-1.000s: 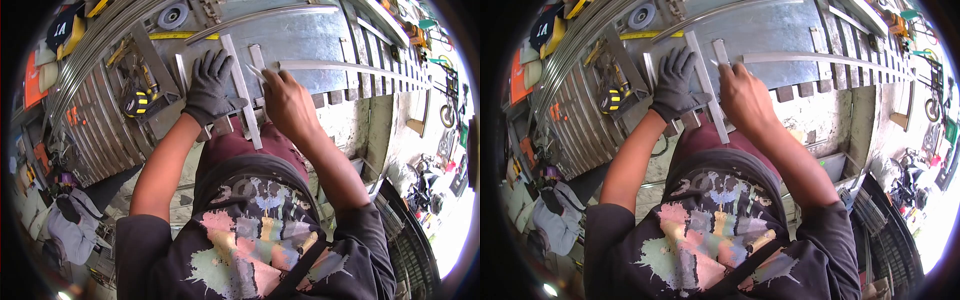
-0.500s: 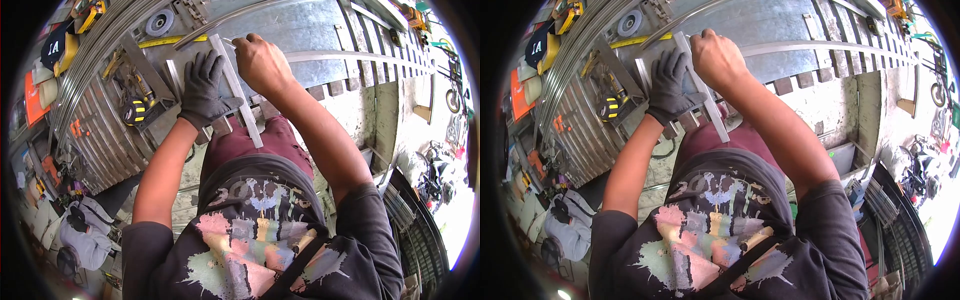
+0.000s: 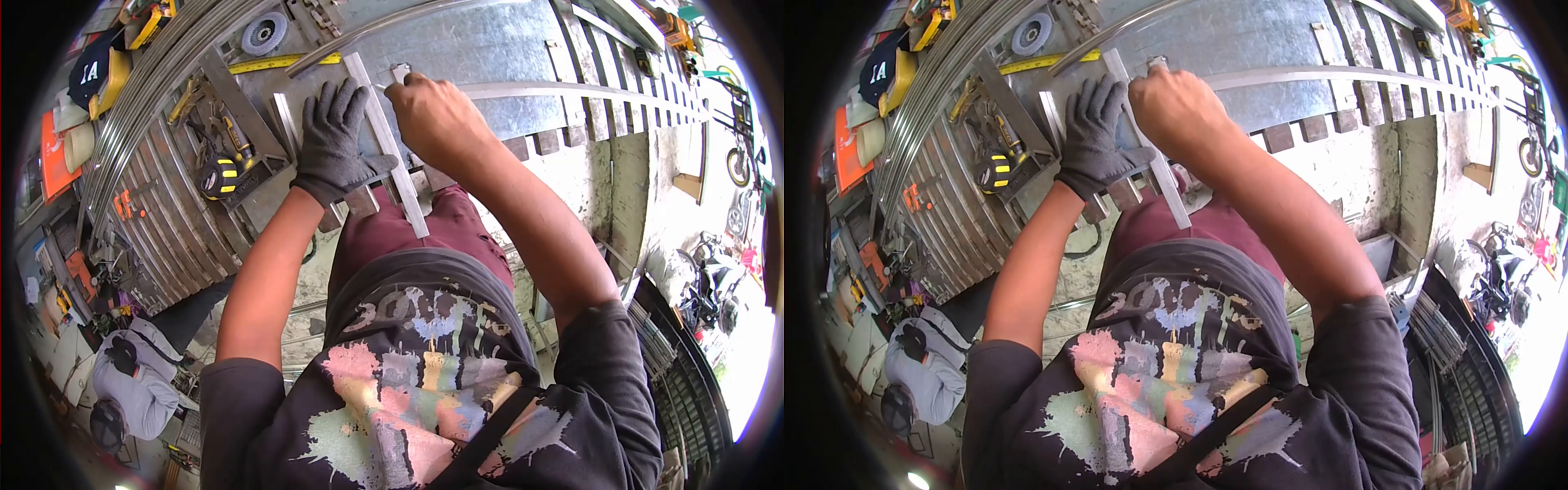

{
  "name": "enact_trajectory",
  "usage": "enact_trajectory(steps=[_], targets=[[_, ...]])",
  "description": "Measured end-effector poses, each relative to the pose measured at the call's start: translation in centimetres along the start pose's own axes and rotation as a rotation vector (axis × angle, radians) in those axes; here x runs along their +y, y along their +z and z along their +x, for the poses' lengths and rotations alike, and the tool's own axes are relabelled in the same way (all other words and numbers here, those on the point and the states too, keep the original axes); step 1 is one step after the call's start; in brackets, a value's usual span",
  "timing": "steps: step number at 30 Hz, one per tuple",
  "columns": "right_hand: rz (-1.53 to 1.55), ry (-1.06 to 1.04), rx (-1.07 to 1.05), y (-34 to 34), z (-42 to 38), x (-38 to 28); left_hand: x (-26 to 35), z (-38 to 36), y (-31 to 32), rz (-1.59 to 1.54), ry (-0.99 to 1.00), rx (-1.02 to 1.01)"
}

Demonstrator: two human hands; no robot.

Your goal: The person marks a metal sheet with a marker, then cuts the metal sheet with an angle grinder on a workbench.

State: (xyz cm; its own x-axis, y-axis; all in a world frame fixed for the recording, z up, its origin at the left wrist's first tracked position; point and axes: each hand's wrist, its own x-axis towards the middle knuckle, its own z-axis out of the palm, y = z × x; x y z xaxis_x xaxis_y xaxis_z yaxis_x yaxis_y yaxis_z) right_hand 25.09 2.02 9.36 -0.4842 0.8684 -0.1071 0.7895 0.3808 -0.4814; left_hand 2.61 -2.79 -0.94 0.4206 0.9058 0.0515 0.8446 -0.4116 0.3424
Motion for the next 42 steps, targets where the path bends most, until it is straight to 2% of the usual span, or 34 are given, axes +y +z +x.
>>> enact_trajectory(steps=[5, 17, 19, 20, 23, 26, 27, 29, 34, 37, 39, 42], targets=[[0.020, 0.074, -0.112, -0.1, -3.6, -1.1, -0.3, -0.1, 0.3, 0.018, 0.024, 0.001], [0.114, 0.083, -0.239, -0.5, -12.5, -2.5, 0.2, 0.2, -0.1, 0.031, 0.028, -0.008], [0.155, 0.135, -0.257, -1.7, -13.7, -2.4, 0.9, 0.1, -0.4, 0.079, -0.008, -0.041], [0.174, 0.154, -0.263, -2.4, -14.2, -2.2, 1.2, 0.1, -0.8, 0.108, -0.030, -0.053], [0.190, 0.229, -0.065, -5.1, -16.4, -1.2, 4.9, -2.8, -0.3, 0.158, -0.307, 0.001], [0.304, 0.330, 0.099, -7.3, -18.4, 1.2, 12.7, -4.2, -4.0, 0.127, -0.558, -0.377], [0.383, 0.380, 0.150, -7.7, -19.0, 1.9, 13.8, -5.1, -3.5, 0.102, -0.573, -0.372], [0.384, 0.491, 0.075, -8.5, -19.8, 3.6, 14.6, -7.0, -1.0, 0.054, -0.608, -0.357], [0.494, 0.512, 0.036, -9.3, -21.7, 6.7, 14.4, -7.6, -1.6, -0.193, -0.905, -0.261], [0.500, 0.533, 0.033, -9.6, -21.3, 6.4, 12.6, -9.4, 1.6, -0.181, -0.838, -0.005], [0.492, 0.479, 0.053, -8.9, -21.3, 7.2, 8.8, -11.8, 5.9, -0.500, -0.767, 0.154], [0.411, 0.317, 0.031, -8.6, -19.8, 7.2, 5.6, -13.8, 4.2, -0.611, -0.776, 0.194]])
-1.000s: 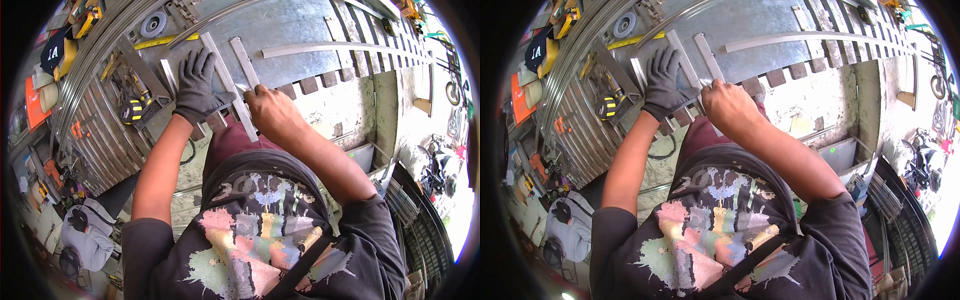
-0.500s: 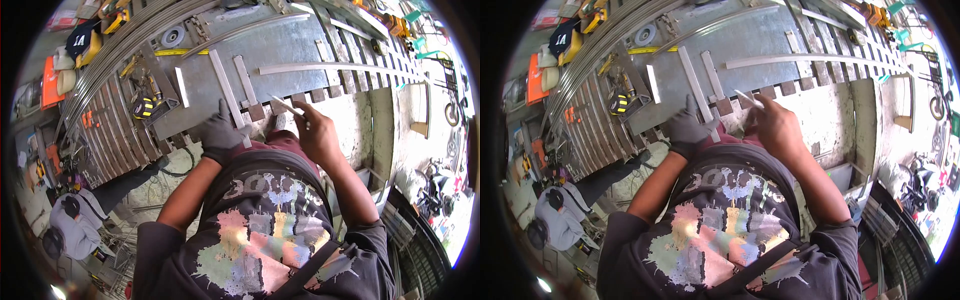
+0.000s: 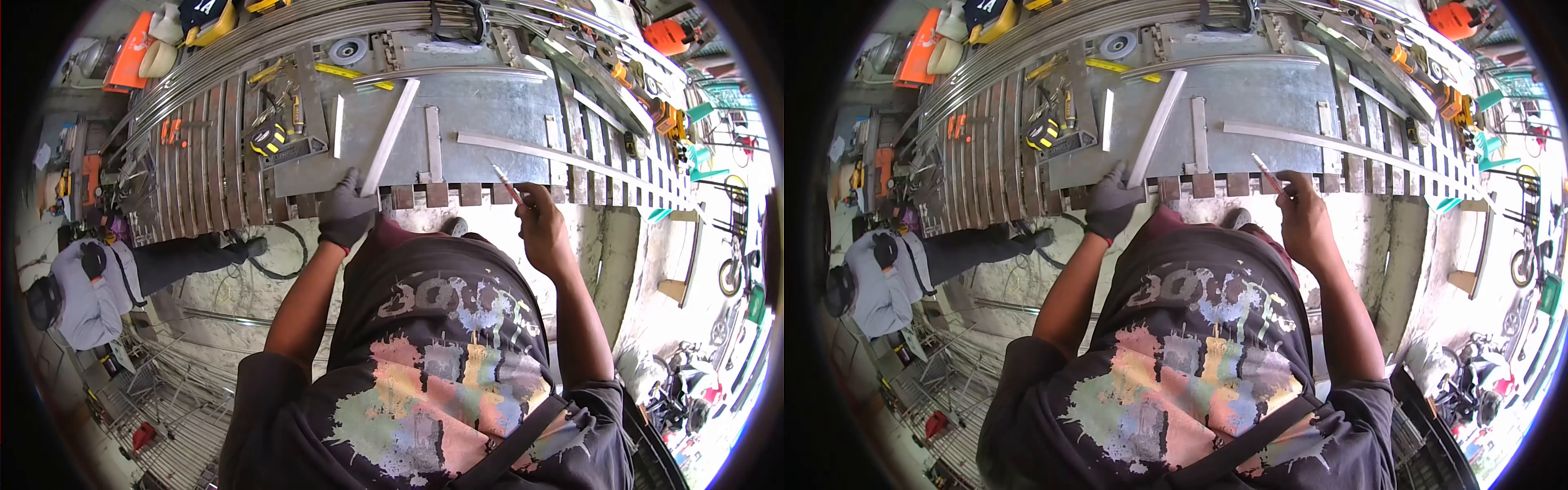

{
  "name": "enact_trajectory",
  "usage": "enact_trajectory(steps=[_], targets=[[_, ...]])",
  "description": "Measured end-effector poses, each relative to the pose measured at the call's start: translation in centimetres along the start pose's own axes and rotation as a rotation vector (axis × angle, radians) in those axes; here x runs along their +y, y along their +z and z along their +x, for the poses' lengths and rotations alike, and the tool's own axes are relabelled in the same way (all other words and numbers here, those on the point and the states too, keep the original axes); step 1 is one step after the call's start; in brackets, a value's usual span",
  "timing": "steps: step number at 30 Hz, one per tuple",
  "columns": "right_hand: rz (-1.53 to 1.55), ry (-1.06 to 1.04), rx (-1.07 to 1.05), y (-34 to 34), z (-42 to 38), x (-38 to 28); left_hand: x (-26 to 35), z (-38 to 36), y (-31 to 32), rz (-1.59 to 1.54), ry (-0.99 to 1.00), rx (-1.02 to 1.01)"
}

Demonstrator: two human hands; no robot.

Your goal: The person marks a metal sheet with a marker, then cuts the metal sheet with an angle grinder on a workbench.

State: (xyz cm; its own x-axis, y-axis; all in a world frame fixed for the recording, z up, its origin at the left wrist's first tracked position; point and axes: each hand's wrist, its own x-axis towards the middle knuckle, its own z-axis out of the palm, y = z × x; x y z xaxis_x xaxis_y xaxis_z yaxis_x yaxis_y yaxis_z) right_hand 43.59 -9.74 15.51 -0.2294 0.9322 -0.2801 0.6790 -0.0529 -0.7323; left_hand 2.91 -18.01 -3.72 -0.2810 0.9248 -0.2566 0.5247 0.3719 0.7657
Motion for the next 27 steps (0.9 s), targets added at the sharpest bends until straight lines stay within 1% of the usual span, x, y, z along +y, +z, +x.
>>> enact_trajectory(steps=[1, 2, 3, 4, 5, 6, 7, 9, 12, 13, 15, 17, 21, 24, 27], targets=[[-0.040, -0.050, -0.017, 0.2, 0.7, -0.6, 0.4, 0.1, -1.1, -0.012, -0.016, 0.040], [-0.158, -0.180, -0.017, 0.7, 1.6, -0.9, 0.7, 0.2, -2.1, -0.025, -0.031, 0.080], [-0.188, -0.198, -0.044, 1.5, 2.5, -1.0, 1.1, 0.3, -3.2, -0.039, -0.046, 0.121], [-0.218, -0.213, -0.071, 2.5, 3.3, -1.3, 0.3, 0.9, -4.0, 0.061, 0.024, 0.226], [-0.249, -0.229, -0.097, 3.4, 4.1, -1.8, -0.4, 1.0, -4.7, 0.233, 0.037, 0.260], [-0.280, -0.198, -0.178, 4.1, 5.0, -3.3, 0.5, 0.8, -5.8, 0.404, 0.044, 0.298], [-0.311, -0.254, -0.191, 5.6, 6.0, -3.8, 1.6, 0.5, -6.6, 0.384, 0.035, 0.287], [-0.401, -0.232, -0.277, 7.9, 7.5, -5.8, 2.5, 0.3, -7.7, 0.344, 0.015, 0.264], [-0.539, -0.322, -0.282, 11.0, 9.8, -7.5, 1.7, 0.9, -8.2, 0.312, -0.039, 0.201], [-0.559, -0.347, -0.273, 11.5, 10.4, -7.7, 1.0, 1.2, -8.3, 0.227, -0.037, 0.190], [-0.595, -0.391, -0.258, 12.4, 11.1, -8.1, -0.8, 1.7, -8.0, 0.058, -0.032, 0.164], [-0.647, -0.389, -0.311, 12.6, 11.1, -8.2, -2.3, 1.9, -7.6, 0.022, -0.025, 0.154], [-0.733, -0.394, -0.388, 12.1, 10.5, -8.5, -2.0, 2.0, -8.2, 0.029, 0.026, 0.136], [-0.675, -0.313, -0.322, 12.1, 10.4, -10.5, -3.5, 2.6, -7.8, -0.056, 0.054, 0.112], [-0.661, -0.487, -0.212, 12.9, 11.1, -9.9, -4.0, 2.9, -8.1, -0.083, 0.053, 0.072]])
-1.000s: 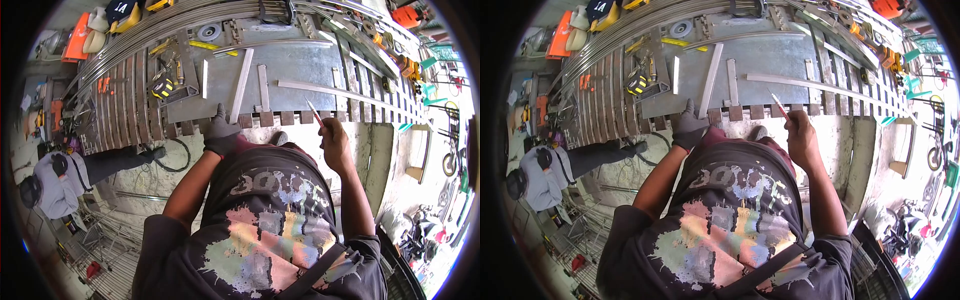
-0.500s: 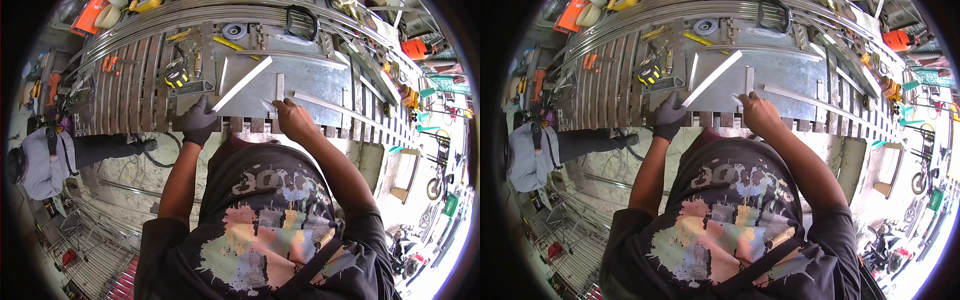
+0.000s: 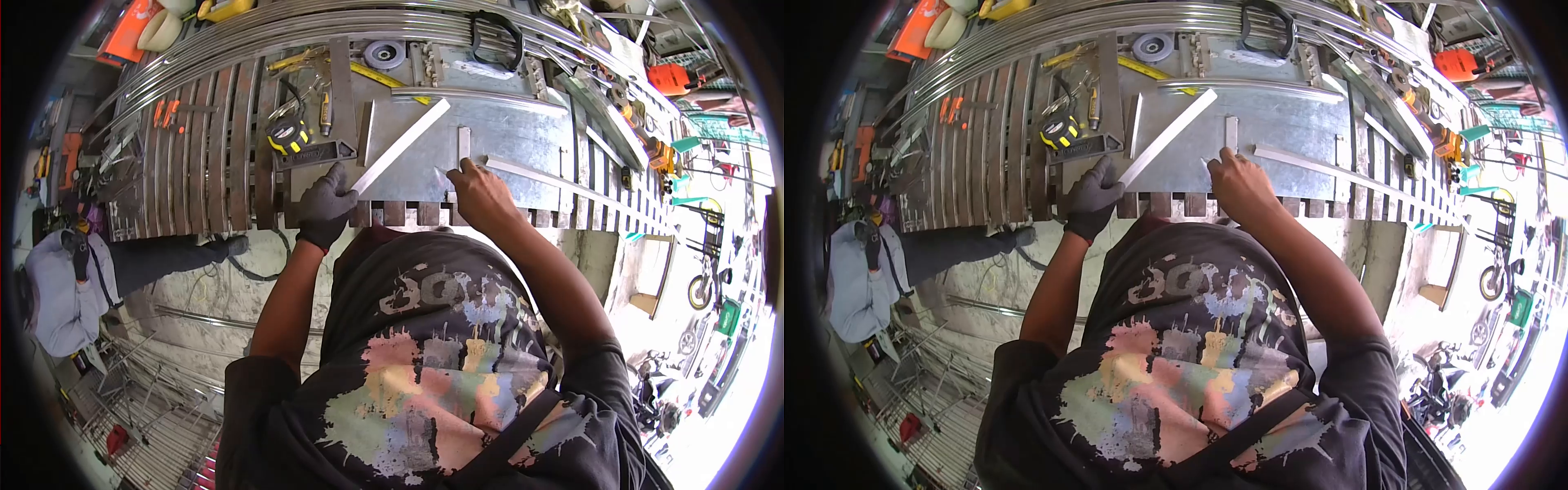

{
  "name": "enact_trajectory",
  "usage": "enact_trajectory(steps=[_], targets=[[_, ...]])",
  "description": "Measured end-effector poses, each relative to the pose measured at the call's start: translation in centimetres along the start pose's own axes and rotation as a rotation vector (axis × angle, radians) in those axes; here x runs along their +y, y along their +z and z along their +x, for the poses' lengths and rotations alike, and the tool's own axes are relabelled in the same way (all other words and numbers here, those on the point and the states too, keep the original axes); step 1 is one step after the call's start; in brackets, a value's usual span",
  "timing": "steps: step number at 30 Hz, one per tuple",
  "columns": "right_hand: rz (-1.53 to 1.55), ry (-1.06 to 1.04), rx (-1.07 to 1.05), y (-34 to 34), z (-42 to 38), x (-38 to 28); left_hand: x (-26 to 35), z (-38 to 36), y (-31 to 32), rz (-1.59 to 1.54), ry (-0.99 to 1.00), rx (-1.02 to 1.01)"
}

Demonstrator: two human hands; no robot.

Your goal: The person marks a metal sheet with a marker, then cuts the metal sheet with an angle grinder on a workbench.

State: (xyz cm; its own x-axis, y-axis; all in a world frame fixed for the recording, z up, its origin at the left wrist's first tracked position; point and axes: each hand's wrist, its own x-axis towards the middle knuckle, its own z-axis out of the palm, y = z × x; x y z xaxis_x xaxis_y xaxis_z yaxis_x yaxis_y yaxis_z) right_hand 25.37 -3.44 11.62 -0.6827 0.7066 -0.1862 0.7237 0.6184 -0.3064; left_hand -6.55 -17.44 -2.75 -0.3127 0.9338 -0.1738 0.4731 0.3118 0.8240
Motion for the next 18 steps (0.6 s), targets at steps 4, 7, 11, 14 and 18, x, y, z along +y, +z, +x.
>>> enact_trajectory(steps=[4, 7, 11, 14, 18], targets=[[0.033, 0.016, -0.139, 0.1, 0.2, -0.2, 0.7, 0.1, -0.7, 0.021, 0.018, -0.033], [0.055, 0.036, -0.147, -1.6, -0.8, -0.3, 4.0, 0.2, -2.0, 0.244, -0.005, -0.117], [0.350, 0.123, -0.080, -5.2, -3.6, -1.1, 12.3, -0.3, -3.3, 0.489, 0.149, -0.171], [0.509, 0.032, -0.091, -7.7, -7.3, -2.3, 16.0, -1.5, -2.7, 0.153, 0.540, -0.176], [0.501, -0.030, -0.005, -11.7, -11.2, -5.5, 24.5, -3.5, -3.3, 0.339, 0.919, -0.274]])
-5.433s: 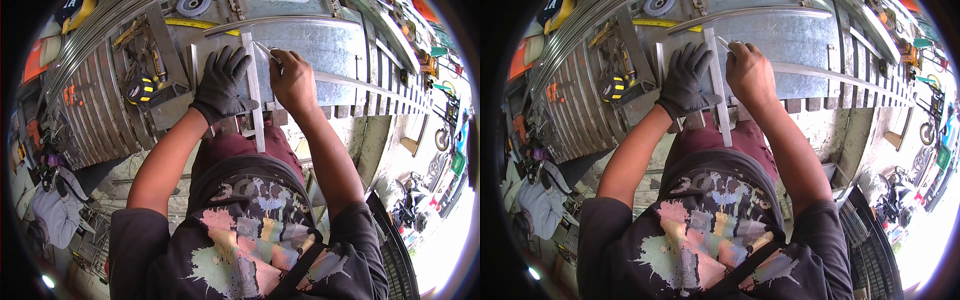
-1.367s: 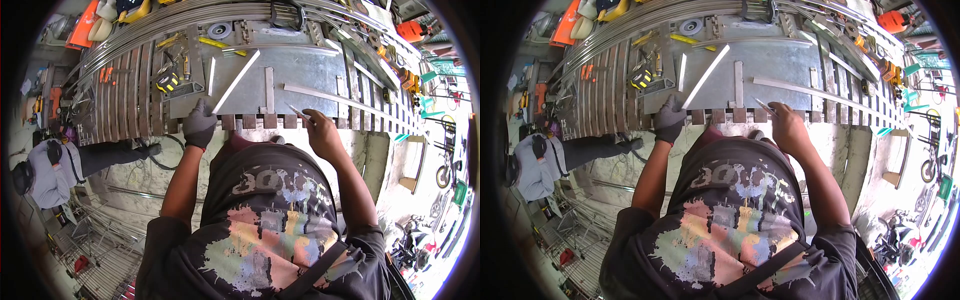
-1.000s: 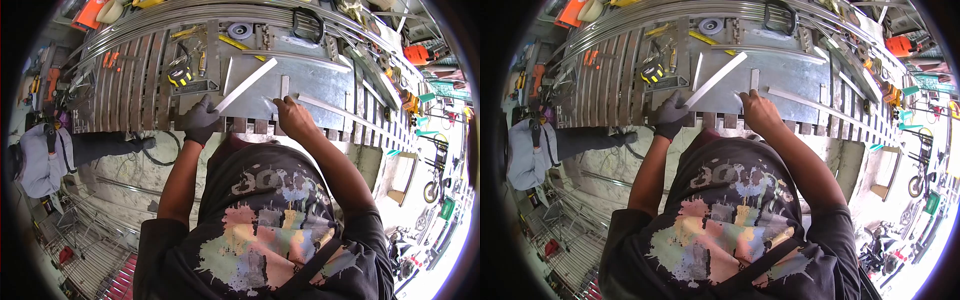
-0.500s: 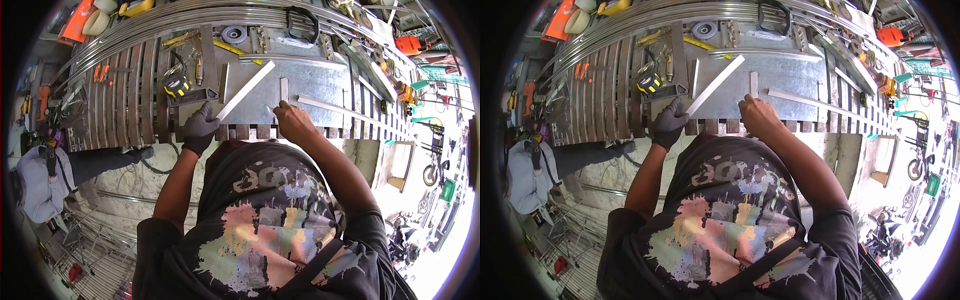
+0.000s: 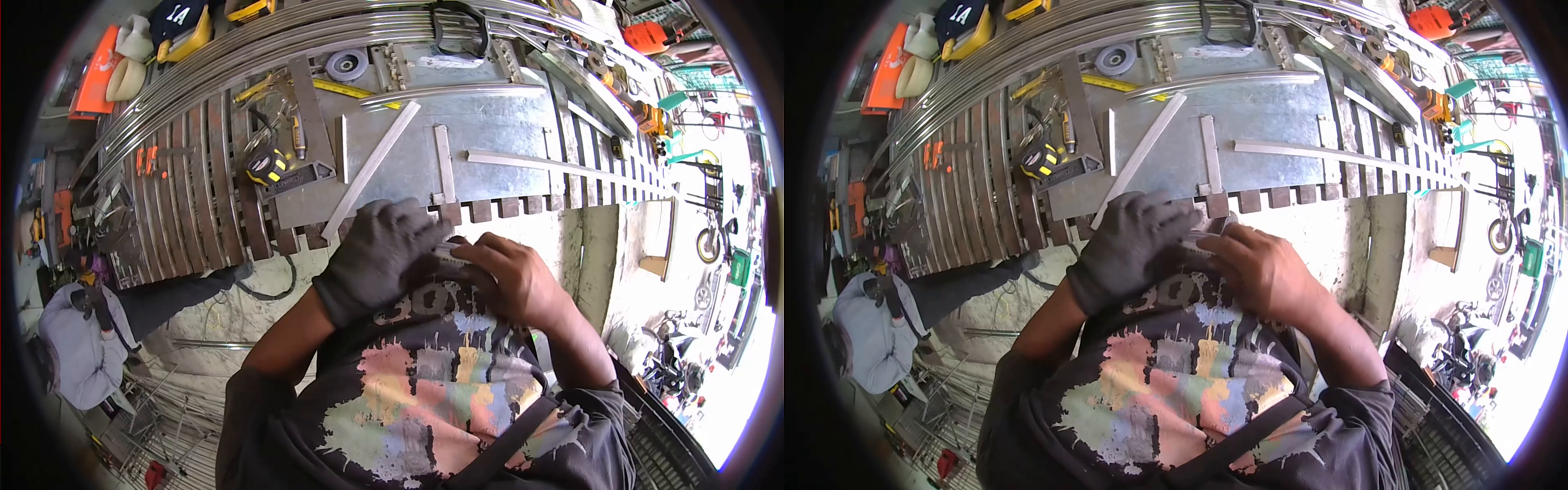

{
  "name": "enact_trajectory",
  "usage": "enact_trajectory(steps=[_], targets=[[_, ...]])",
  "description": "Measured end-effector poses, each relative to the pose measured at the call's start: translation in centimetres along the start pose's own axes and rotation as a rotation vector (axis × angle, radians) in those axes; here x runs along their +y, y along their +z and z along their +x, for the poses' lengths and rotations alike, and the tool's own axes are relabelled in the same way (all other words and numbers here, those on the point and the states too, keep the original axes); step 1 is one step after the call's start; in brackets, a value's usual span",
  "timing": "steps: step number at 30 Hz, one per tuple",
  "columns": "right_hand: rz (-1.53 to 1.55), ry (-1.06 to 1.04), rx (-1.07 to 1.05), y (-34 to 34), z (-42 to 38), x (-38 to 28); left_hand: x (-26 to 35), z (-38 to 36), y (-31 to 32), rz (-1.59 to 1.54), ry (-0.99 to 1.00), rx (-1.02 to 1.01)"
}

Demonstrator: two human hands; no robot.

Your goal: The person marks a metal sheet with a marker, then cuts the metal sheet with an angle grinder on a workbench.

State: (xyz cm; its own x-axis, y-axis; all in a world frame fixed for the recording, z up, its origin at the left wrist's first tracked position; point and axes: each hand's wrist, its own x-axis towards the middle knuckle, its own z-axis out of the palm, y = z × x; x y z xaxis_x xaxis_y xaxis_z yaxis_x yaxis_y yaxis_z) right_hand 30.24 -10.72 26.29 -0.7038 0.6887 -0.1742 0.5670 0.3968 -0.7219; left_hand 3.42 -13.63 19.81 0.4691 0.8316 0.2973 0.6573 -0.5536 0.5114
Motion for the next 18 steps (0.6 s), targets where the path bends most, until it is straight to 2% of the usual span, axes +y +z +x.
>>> enact_trajectory(steps=[3, 6, 8, 13, 16, 17, 18], targets=[[-0.114, 0.021, 0.068, -0.3, -1.4, -1.2, 0.8, 1.5, -0.8, 0.050, 0.036, -0.420], [-0.125, 0.113, 0.063, -0.5, -3.3, -0.5, 1.7, 2.0, -1.7, 0.258, 0.128, -0.266], [-0.047, 0.146, 0.077, -0.7, -4.5, 0.4, 2.2, 2.0, -1.9, 0.289, 0.127, -0.270], [-0.039, 0.028, 0.177, 0.6, -5.7, 0.8, 5.0, 4.3, -1.9, 0.280, 0.203, -0.254], [-0.072, -0.022, 0.224, 0.9, -5.9, 0.6, 6.4, 4.1, -0.6, 0.352, 0.246, -0.378], [-0.100, -0.042, 0.232, 0.8, -6.2, 0.9, 6.1, 4.1, -0.1, 0.303, 0.270, -0.310], [-0.131, -0.062, 0.241, 0.6, -6.6, 1.1, 6.5, 4.4, -0.5, 0.308, 0.260, -0.355]])
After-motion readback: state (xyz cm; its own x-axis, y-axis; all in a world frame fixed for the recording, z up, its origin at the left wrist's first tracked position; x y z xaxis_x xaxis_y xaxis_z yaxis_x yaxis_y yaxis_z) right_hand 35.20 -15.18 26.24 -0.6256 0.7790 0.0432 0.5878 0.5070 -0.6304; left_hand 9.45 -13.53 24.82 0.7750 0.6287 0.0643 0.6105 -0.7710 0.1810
